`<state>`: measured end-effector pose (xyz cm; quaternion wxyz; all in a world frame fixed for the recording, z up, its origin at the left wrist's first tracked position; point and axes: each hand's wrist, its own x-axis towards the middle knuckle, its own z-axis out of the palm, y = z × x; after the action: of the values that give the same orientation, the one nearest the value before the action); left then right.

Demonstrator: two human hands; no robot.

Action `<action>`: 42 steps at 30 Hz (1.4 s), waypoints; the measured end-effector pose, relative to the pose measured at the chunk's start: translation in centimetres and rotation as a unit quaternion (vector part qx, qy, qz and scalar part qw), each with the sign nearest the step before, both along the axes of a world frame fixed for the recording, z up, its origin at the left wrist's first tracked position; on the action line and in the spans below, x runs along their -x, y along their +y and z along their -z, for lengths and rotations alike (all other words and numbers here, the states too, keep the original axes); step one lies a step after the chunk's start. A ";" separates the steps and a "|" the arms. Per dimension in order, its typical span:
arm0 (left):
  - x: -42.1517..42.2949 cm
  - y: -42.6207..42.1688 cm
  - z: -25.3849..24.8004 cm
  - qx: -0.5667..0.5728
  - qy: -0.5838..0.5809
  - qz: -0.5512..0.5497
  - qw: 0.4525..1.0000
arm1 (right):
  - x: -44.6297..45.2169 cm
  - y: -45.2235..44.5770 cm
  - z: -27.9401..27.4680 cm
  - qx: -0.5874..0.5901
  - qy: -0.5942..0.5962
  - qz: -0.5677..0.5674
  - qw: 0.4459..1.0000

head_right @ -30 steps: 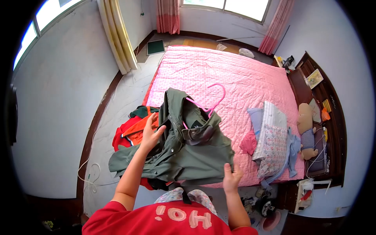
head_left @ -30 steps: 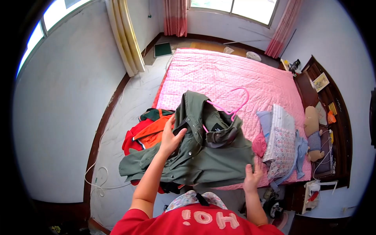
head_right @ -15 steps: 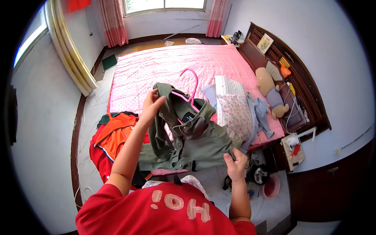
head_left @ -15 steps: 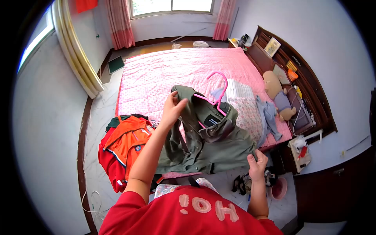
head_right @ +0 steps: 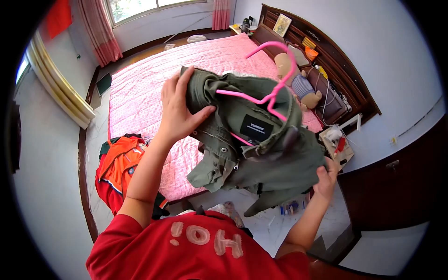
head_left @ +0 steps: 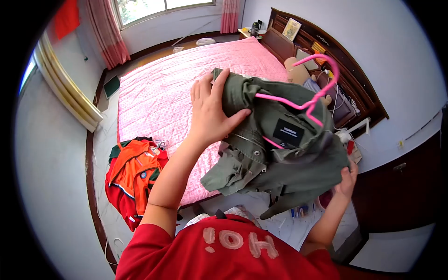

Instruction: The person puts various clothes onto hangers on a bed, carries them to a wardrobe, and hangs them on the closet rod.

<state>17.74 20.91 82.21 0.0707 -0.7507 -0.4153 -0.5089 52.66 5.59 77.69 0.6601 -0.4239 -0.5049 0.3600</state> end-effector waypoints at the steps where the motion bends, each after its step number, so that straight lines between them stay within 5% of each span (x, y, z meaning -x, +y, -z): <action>1: 0.1 0.8 1.6 0.102 0.045 0.006 0.994 | 0.2 0.3 0.8 0.004 -0.003 0.015 1.000; 2: 0.1 2.1 3.6 0.194 0.037 0.042 0.979 | -0.4 0.3 2.0 0.036 -0.023 0.018 0.999; 4: 0.2 3.3 7.8 0.248 0.024 0.082 0.965 | -3.4 1.4 5.0 0.139 -0.264 0.049 0.953; 6: -0.2 2.7 9.0 0.290 0.060 0.073 0.952 | -2.8 1.9 4.7 0.075 -0.329 0.100 0.936; 10: -2.1 1.5 5.0 0.081 0.093 0.043 0.991 | -2.1 2.3 0.0 -0.123 -0.532 0.291 0.786; 14: -2.0 1.5 2.5 0.068 0.154 -0.002 0.986 | -1.2 2.2 0.1 -0.125 -0.516 0.361 0.767; 18: 1.4 1.1 7.0 0.055 0.136 0.025 0.989 | 1.2 2.3 4.9 -0.094 -0.523 0.139 0.836; 21: 4.3 -0.5 9.7 0.034 0.108 0.004 0.994 | 4.1 3.0 6.1 -0.018 -0.472 0.131 0.872; 26: 10.1 -2.4 12.1 0.057 0.018 -0.024 0.998 | 9.3 6.2 5.4 0.021 -0.533 0.099 0.840; 30: 14.2 -4.3 14.8 0.094 0.029 -0.040 0.994 | 15.0 9.2 6.5 0.081 -0.447 -0.143 0.879; 33: 17.4 -5.1 17.4 0.188 -0.019 -0.124 0.974 | 19.1 9.9 10.3 0.120 -0.350 -0.143 0.918; 36: 22.0 -5.4 22.5 0.222 -0.094 -0.268 0.933 | 24.3 10.5 14.7 0.174 -0.245 -0.091 0.949; 42: 29.1 -3.6 40.6 0.458 -0.183 -0.295 0.818 | 30.3 9.7 19.0 0.267 -0.157 0.010 0.951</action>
<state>-11.33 17.32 41.61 -0.2115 -0.4310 -0.8073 -0.3431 22.32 15.34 58.73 0.4383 -0.6412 -0.4834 0.4039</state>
